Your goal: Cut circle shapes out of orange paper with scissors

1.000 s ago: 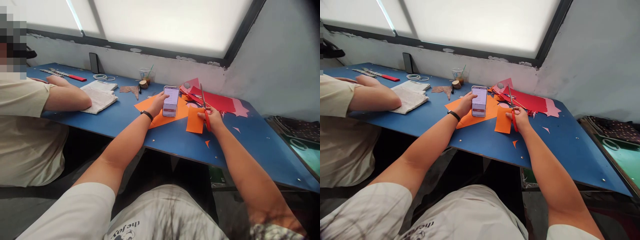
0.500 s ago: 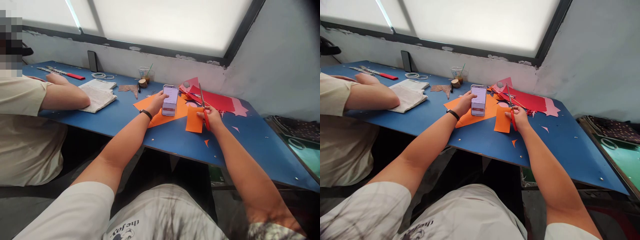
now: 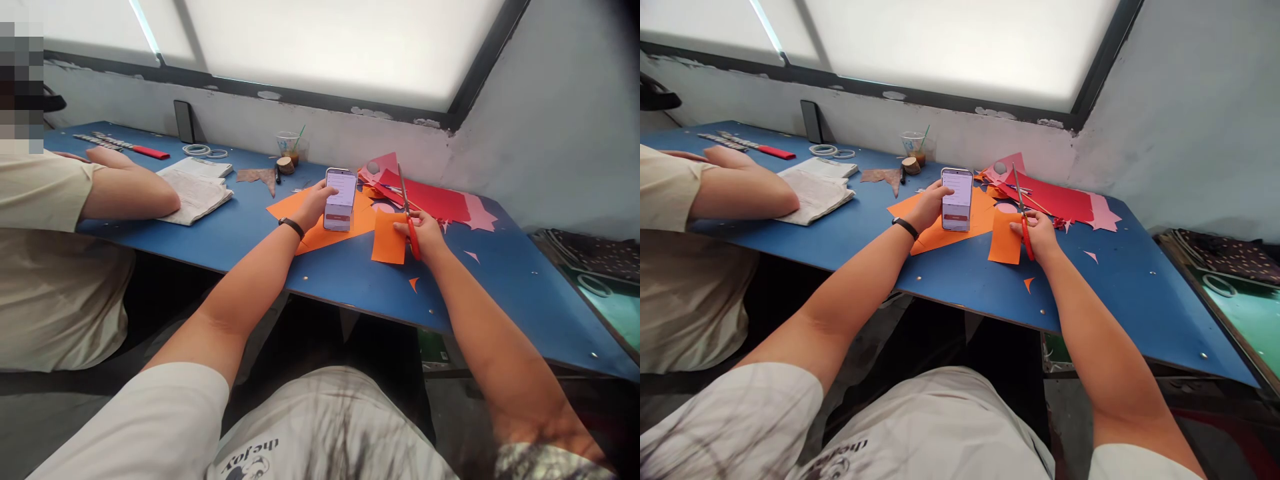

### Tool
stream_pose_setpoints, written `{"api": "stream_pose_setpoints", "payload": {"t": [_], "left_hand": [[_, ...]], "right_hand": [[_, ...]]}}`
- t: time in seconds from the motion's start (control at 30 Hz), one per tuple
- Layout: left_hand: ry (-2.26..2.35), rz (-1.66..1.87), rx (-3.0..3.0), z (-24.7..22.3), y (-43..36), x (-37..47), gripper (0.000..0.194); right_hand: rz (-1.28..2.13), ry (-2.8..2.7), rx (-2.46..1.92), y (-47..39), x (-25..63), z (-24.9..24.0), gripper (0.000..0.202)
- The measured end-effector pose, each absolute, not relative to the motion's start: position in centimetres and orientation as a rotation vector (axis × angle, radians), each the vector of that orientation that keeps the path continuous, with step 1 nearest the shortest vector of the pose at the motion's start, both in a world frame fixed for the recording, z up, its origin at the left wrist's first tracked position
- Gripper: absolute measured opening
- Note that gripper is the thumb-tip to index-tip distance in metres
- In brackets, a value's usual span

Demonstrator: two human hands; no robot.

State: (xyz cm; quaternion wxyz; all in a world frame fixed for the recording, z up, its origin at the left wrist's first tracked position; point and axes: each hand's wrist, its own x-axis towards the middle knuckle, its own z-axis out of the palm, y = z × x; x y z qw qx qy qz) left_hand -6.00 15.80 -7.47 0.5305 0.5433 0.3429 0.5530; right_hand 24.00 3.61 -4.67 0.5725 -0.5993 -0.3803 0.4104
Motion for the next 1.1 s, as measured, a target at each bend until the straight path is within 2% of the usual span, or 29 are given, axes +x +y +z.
{"api": "stream_pose_setpoints", "payload": {"t": [0.13, 0.33, 0.53, 0.83, 0.97, 1.0, 1.1], "left_hand": [[0.829, 1.310, 1.303, -7.3, 15.3, -6.0, 0.032], [0.832, 1.294, 1.370, -7.0, 14.3, -6.0, 0.056], [0.852, 1.321, 1.387, -7.3, 14.0, -5.6, 0.069], [0.829, 1.368, 1.344, -7.2, 13.3, -5.2, 0.064], [0.796, 1.348, 1.264, -6.9, 13.9, -5.0, 0.032], [0.789, 1.336, 1.237, -6.8, 14.1, -4.9, 0.030], [0.758, 1.299, 1.170, -6.5, 14.5, -4.7, 0.046]], "right_hand": [[0.944, -0.884, -1.412, 3.4, 23.7, -4.5, 0.070], [0.954, -0.883, -1.424, 3.2, 23.6, -4.2, 0.068], [0.975, -0.893, -1.436, 2.9, 23.3, -3.8, 0.075], [0.974, -0.904, -1.398, 2.9, 23.4, -4.0, 0.069], [0.958, -0.910, -1.415, 2.9, 23.4, -4.0, 0.064], [0.950, -0.909, -1.424, 2.9, 23.4, -3.9, 0.063], [0.943, -0.914, -1.441, 2.9, 23.4, -3.9, 0.063]]}}
